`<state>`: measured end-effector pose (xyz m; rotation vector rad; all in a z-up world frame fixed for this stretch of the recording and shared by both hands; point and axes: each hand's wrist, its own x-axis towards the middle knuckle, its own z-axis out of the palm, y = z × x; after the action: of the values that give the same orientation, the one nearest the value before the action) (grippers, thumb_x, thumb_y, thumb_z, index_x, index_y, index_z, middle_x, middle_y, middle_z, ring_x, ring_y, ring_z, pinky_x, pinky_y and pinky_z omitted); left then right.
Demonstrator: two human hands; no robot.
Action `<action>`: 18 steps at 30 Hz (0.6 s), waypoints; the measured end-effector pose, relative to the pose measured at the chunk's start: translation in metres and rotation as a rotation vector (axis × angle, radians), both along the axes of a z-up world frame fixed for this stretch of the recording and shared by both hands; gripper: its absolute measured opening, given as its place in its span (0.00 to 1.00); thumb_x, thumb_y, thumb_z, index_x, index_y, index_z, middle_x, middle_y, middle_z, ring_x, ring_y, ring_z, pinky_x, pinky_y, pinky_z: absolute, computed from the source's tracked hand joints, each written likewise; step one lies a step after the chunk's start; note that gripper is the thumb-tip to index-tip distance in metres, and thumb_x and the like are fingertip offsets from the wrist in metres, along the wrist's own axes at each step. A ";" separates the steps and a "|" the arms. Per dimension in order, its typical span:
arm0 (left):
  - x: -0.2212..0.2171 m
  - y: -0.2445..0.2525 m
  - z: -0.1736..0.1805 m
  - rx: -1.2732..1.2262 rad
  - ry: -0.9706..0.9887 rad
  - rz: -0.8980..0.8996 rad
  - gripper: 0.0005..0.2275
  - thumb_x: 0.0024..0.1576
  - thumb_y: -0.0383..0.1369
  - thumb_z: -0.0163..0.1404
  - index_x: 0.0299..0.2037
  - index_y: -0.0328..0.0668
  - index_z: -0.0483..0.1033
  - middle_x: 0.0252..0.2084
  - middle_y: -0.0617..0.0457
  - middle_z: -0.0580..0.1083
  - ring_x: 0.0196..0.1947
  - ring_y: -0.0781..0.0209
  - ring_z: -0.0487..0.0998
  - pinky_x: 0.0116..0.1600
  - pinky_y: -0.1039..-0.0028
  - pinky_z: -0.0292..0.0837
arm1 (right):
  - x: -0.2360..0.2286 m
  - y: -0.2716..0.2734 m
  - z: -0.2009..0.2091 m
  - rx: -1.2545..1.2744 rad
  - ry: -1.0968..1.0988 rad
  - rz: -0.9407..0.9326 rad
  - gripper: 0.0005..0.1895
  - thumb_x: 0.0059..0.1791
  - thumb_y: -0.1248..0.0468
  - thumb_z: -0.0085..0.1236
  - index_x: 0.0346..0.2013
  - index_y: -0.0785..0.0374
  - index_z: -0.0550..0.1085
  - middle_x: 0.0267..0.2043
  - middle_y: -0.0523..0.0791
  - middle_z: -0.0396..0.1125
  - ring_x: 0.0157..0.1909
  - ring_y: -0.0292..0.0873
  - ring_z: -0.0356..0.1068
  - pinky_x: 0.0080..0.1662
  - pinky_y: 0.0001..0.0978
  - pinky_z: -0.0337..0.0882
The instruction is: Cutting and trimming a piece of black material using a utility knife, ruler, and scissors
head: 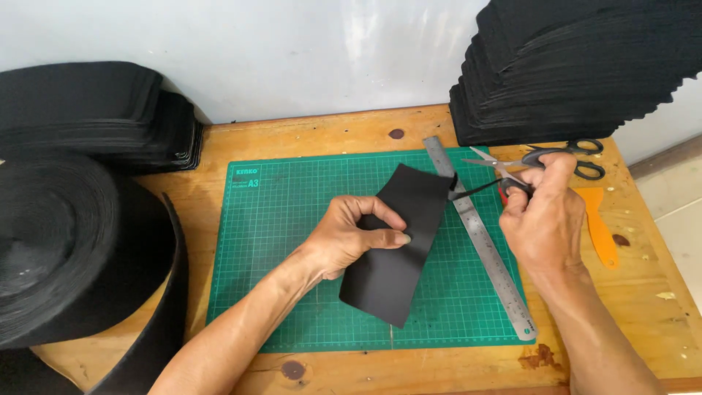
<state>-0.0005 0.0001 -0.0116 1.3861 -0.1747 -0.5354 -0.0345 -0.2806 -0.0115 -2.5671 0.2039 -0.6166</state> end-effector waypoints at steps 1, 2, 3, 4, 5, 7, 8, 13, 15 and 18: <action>0.001 0.002 0.001 0.010 -0.018 0.006 0.07 0.44 0.23 0.67 0.30 0.38 0.82 0.30 0.52 0.80 0.30 0.68 0.79 0.36 0.82 0.75 | -0.001 -0.002 0.006 -0.012 -0.024 0.021 0.22 0.48 0.80 0.48 0.55 0.72 0.55 0.42 0.52 0.74 0.40 0.62 0.72 0.39 0.54 0.71; 0.001 0.005 0.002 0.022 -0.030 0.010 0.08 0.42 0.24 0.67 0.29 0.39 0.82 0.30 0.54 0.80 0.30 0.69 0.78 0.36 0.82 0.73 | -0.004 -0.004 0.012 -0.023 -0.041 0.041 0.19 0.52 0.84 0.44 0.55 0.75 0.55 0.39 0.57 0.71 0.33 0.55 0.74 0.33 0.47 0.78; 0.002 0.015 0.007 0.025 -0.026 0.010 0.08 0.42 0.24 0.67 0.29 0.39 0.82 0.30 0.54 0.80 0.30 0.69 0.78 0.36 0.82 0.73 | -0.005 -0.019 0.009 -0.020 -0.037 0.041 0.19 0.52 0.84 0.44 0.55 0.75 0.55 0.39 0.57 0.71 0.33 0.55 0.74 0.33 0.47 0.78; 0.008 0.023 0.013 0.051 -0.060 0.027 0.08 0.42 0.23 0.67 0.28 0.40 0.82 0.30 0.54 0.80 0.29 0.70 0.77 0.35 0.83 0.71 | -0.003 -0.035 0.008 -0.030 -0.096 -0.076 0.21 0.51 0.82 0.47 0.57 0.73 0.57 0.40 0.53 0.71 0.38 0.58 0.73 0.44 0.49 0.72; 0.013 0.031 0.020 0.077 -0.095 0.044 0.08 0.42 0.22 0.67 0.28 0.40 0.82 0.30 0.54 0.80 0.29 0.70 0.77 0.34 0.83 0.70 | -0.002 -0.051 0.007 -0.040 -0.156 -0.194 0.23 0.50 0.80 0.50 0.59 0.70 0.59 0.40 0.49 0.71 0.44 0.61 0.73 0.54 0.51 0.67; 0.013 0.033 0.032 0.119 -0.127 -0.034 0.08 0.41 0.23 0.67 0.27 0.41 0.82 0.28 0.56 0.79 0.28 0.72 0.75 0.34 0.83 0.68 | -0.007 -0.053 0.013 -0.050 -0.167 -0.171 0.24 0.49 0.81 0.49 0.58 0.71 0.57 0.39 0.49 0.71 0.44 0.63 0.73 0.54 0.51 0.66; 0.016 0.035 0.040 0.169 -0.166 -0.123 0.07 0.41 0.24 0.68 0.26 0.42 0.82 0.26 0.58 0.78 0.28 0.73 0.74 0.35 0.83 0.67 | -0.008 -0.052 0.016 -0.051 -0.185 -0.160 0.25 0.47 0.82 0.48 0.57 0.72 0.54 0.37 0.49 0.72 0.45 0.65 0.72 0.55 0.50 0.65; 0.027 0.067 0.060 0.248 -0.198 -0.398 0.07 0.42 0.24 0.67 0.28 0.37 0.83 0.26 0.55 0.79 0.25 0.72 0.75 0.32 0.84 0.68 | 0.004 -0.141 -0.046 -0.167 -0.179 -0.253 0.17 0.52 0.78 0.50 0.56 0.75 0.63 0.41 0.55 0.72 0.44 0.67 0.72 0.50 0.53 0.68; 0.029 0.076 0.069 0.349 -0.240 -0.452 0.07 0.42 0.25 0.67 0.28 0.38 0.83 0.25 0.56 0.79 0.25 0.73 0.74 0.31 0.83 0.65 | 0.007 -0.211 -0.100 -0.198 -0.224 -0.278 0.10 0.57 0.75 0.53 0.53 0.76 0.71 0.46 0.60 0.71 0.43 0.63 0.73 0.49 0.50 0.71; 0.030 0.072 0.071 0.400 -0.240 -0.410 0.08 0.44 0.28 0.67 0.34 0.38 0.85 0.27 0.55 0.81 0.27 0.72 0.77 0.34 0.84 0.66 | 0.002 -0.271 -0.144 -0.186 -0.131 -0.400 0.20 0.75 0.61 0.56 0.41 0.65 0.82 0.38 0.48 0.76 0.42 0.53 0.78 0.39 0.42 0.71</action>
<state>0.0293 0.0716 0.0594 1.8183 -0.5800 -0.7713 -0.0322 -0.5518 -0.1557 -2.6674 0.6524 -0.9875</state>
